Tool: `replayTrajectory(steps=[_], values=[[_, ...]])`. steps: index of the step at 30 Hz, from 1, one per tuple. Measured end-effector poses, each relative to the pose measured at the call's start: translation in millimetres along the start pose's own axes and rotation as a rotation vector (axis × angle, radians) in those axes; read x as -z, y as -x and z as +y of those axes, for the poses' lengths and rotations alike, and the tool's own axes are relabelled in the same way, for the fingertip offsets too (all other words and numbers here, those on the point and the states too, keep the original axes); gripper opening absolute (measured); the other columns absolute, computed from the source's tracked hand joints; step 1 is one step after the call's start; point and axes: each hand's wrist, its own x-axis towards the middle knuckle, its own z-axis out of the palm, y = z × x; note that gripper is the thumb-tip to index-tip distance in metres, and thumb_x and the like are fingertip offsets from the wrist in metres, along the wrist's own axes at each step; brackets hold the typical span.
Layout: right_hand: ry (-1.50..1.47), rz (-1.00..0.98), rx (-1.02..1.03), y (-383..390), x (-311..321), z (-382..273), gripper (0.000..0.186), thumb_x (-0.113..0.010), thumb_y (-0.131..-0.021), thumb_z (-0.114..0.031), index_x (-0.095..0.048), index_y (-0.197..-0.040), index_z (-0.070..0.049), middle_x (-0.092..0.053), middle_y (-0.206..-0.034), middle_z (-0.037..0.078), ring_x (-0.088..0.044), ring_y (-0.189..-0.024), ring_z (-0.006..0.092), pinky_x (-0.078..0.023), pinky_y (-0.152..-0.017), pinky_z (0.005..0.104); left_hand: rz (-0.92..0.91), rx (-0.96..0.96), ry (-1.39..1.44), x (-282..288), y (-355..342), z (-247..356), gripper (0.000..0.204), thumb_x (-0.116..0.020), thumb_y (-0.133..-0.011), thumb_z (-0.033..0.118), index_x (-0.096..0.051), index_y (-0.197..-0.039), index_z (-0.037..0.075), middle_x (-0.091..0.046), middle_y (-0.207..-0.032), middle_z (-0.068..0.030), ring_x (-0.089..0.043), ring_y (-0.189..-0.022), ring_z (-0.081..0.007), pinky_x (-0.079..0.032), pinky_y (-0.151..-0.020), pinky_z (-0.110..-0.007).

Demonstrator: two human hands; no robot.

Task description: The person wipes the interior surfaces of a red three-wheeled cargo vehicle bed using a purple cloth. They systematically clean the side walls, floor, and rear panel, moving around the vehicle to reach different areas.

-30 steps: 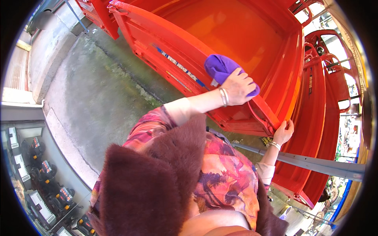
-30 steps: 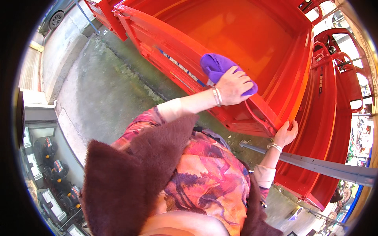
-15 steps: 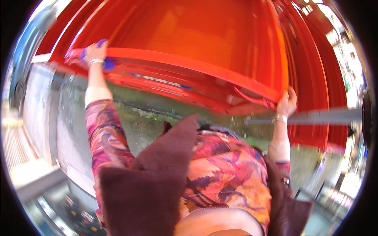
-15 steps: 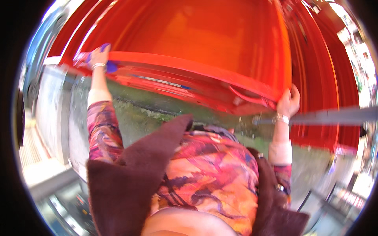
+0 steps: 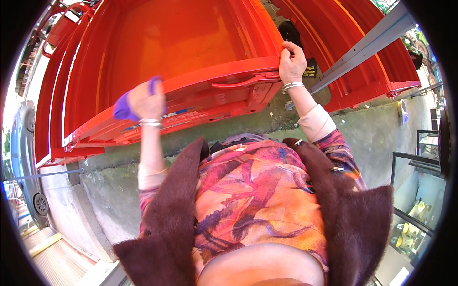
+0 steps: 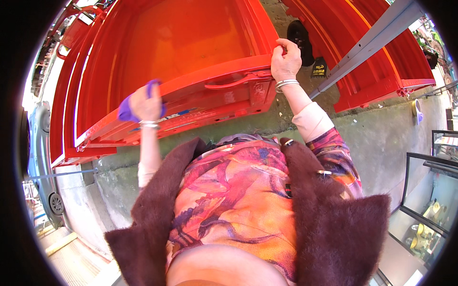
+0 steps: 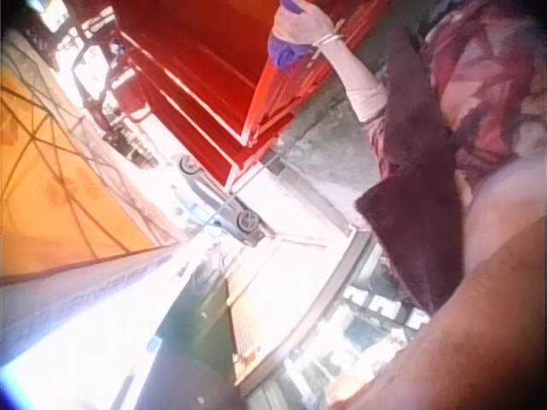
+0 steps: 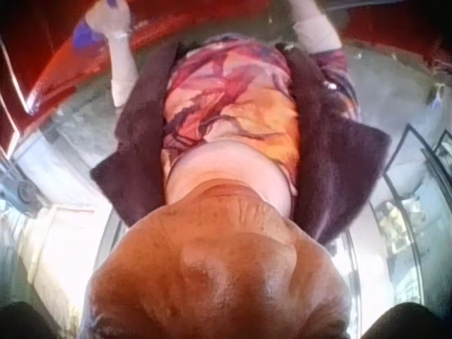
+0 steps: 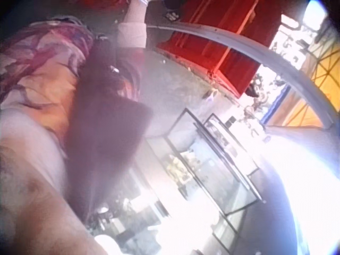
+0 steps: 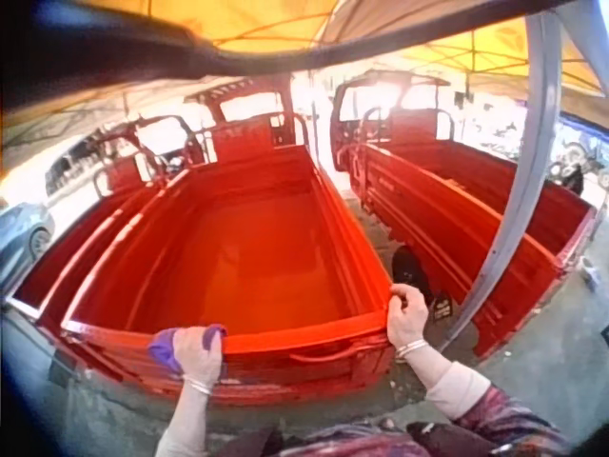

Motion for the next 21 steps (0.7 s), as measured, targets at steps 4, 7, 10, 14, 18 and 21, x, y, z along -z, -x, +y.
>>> replayTrajectory(steps=[4, 7, 10, 14, 18, 21], values=[[0.026, -0.003, 0.042, 1, 1, -7, 0.015, -0.062, -0.082, -0.008, -0.072, -0.092, -0.006, -0.070, -0.096, 0.013, -0.066, -0.089, 0.0300, -0.053, -0.080, 0.0384, -0.122, -0.055, 0.193, -24, -18, 148, 0.022, -0.070, -0.084, 0.033, -0.070, -0.081, 0.011, -0.068, -0.081, -0.0107, -0.064, -0.077, -0.0320, -0.047, -0.074, -0.045], [-0.093, 0.037, 0.030, 1, -2, -8, 0.011, -0.064, -0.082, -0.008, -0.072, -0.088, -0.003, -0.071, -0.092, 0.016, -0.069, -0.087, 0.0304, -0.054, -0.080, 0.0379, -0.222, -0.141, 0.455, -31, -27, 223, 0.023, -0.068, -0.087, 0.029, -0.068, -0.098, 0.008, -0.069, -0.095, -0.0130, -0.063, -0.091, -0.0342, -0.047, -0.085, -0.045], [-0.610, -0.020, -0.434, -3, 1, 2, 0.016, -0.060, -0.091, -0.011, -0.070, -0.100, -0.001, -0.071, -0.095, 0.006, -0.067, -0.086, 0.0186, -0.054, -0.079, 0.0331, -0.107, -0.324, 0.506, -44, -33, 286, 0.022, -0.064, -0.090, 0.023, -0.067, -0.106, 0.007, -0.070, -0.103, -0.0133, -0.064, -0.101, -0.0342, -0.048, -0.092, -0.047], [-0.690, 0.049, -0.900, -3, 39, 33, 0.021, -0.057, -0.095, -0.018, -0.068, -0.104, -0.003, -0.071, -0.098, 0.007, -0.066, -0.084, 0.0162, -0.053, -0.070, 0.0283, -0.396, -0.217, 0.465, -54, -43, 328, 0.021, -0.059, -0.091, 0.019, -0.067, -0.104, 0.006, -0.070, -0.113, -0.0121, -0.062, -0.112, -0.0352, -0.046, -0.097, -0.046], [-0.568, -0.045, -0.922, 4, 89, 54, 0.021, -0.051, -0.095, -0.011, -0.067, -0.106, -0.002, -0.071, -0.097, 0.008, -0.065, -0.079, 0.0137, -0.052, -0.065, 0.0271, -0.282, -0.196, 0.572, -54, -43, 327, 0.019, -0.066, -0.087, 0.016, -0.065, -0.100, 0.002, -0.066, -0.111, -0.0180, -0.060, -0.109, -0.0391, -0.048, -0.093, -0.045], [-0.579, -0.181, -0.884, 7, 120, 63, 0.023, -0.048, -0.094, -0.008, -0.065, -0.108, -0.002, -0.071, -0.094, 0.009, -0.064, -0.071, 0.0128, -0.051, -0.061, 0.0257, -0.220, -0.065, 0.648, -50, -34, 313, 0.025, -0.075, -0.080, 0.014, -0.063, -0.097, 0.001, -0.059, -0.108, -0.0183, -0.057, -0.103, -0.0376, -0.047, -0.088, -0.045]])
